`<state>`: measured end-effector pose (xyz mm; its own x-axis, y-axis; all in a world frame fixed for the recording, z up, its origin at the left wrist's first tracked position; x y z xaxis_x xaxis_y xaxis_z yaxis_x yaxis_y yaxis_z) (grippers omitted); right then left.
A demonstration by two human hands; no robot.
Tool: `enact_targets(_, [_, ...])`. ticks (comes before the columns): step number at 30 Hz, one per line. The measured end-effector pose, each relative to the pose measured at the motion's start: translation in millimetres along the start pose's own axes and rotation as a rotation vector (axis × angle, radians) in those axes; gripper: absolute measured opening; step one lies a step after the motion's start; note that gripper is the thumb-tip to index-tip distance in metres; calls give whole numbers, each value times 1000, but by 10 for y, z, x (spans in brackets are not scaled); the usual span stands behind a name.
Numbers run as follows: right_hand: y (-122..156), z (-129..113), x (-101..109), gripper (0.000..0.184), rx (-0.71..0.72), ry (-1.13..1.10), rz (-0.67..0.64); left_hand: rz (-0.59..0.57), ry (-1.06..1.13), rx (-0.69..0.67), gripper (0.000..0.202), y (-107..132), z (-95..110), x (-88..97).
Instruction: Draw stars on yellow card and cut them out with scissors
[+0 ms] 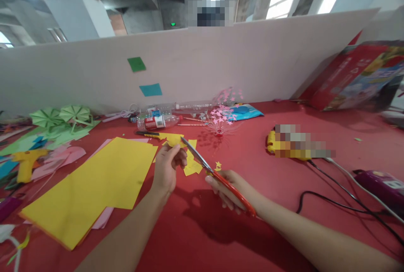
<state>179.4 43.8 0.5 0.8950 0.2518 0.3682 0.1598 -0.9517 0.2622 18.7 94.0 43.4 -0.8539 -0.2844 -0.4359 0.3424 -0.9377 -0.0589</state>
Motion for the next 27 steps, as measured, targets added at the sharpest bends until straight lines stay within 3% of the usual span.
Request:
enact_targets(8, [16,7,-9,43,-24,5,-25,92,12,-8,18,-45,35,99])
enact_targets(14, [20,24,-19,46,-42,22,-43,85,-40,-118,12,-22,124,99])
enact_targets(27, [51,-58,-35,41,63,43,-104,44,-24,-95,7,-25,91,77])
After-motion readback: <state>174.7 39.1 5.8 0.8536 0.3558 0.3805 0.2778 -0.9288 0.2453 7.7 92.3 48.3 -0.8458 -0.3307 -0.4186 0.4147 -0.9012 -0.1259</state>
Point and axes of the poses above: each hand's wrist, its own y-axis away from the middle knuckle, its own x-axis out of the back of the hand, z = x × y, the point moved 9 cm from there along -y, towards the middle knuckle, and after that the axes turned 11 degrees about z, right-handed, at the moved point
